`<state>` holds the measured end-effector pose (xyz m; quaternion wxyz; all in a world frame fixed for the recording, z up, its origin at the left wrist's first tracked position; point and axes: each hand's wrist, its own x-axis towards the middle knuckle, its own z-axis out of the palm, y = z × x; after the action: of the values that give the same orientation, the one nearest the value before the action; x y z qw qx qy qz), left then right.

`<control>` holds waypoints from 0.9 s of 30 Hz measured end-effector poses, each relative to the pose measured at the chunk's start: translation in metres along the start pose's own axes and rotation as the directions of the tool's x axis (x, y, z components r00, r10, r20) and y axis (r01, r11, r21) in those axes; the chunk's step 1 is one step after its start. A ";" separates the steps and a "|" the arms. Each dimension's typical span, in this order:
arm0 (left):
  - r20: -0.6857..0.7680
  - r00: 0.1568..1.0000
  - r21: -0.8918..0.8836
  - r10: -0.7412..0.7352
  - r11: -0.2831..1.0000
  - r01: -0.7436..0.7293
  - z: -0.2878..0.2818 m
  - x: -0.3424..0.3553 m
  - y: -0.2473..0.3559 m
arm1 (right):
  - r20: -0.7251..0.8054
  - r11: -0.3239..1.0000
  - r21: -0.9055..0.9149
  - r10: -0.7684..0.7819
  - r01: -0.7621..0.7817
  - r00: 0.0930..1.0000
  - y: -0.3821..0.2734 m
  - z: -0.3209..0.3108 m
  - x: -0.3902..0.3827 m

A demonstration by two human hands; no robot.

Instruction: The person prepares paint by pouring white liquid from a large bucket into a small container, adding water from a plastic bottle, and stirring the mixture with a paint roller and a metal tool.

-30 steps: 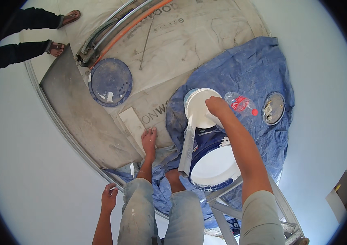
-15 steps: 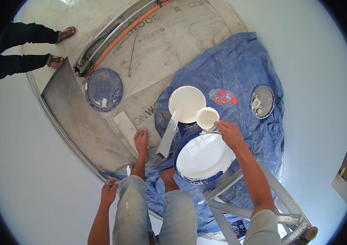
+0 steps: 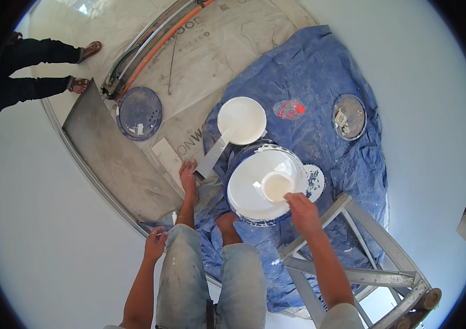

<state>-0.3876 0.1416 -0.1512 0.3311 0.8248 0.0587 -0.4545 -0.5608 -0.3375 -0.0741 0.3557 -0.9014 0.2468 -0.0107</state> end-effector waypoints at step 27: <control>-0.037 0.997 0.041 -0.064 0.997 0.066 -0.021 -0.015 -0.020 | 0.033 0.990 0.014 0.142 -0.143 0.989 0.046 0.129 -0.002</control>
<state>-0.3895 0.1731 -0.1417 0.2975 0.8373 0.0819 -0.4513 -0.5570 -0.2832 -0.1997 0.3668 -0.8785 0.3048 0.0269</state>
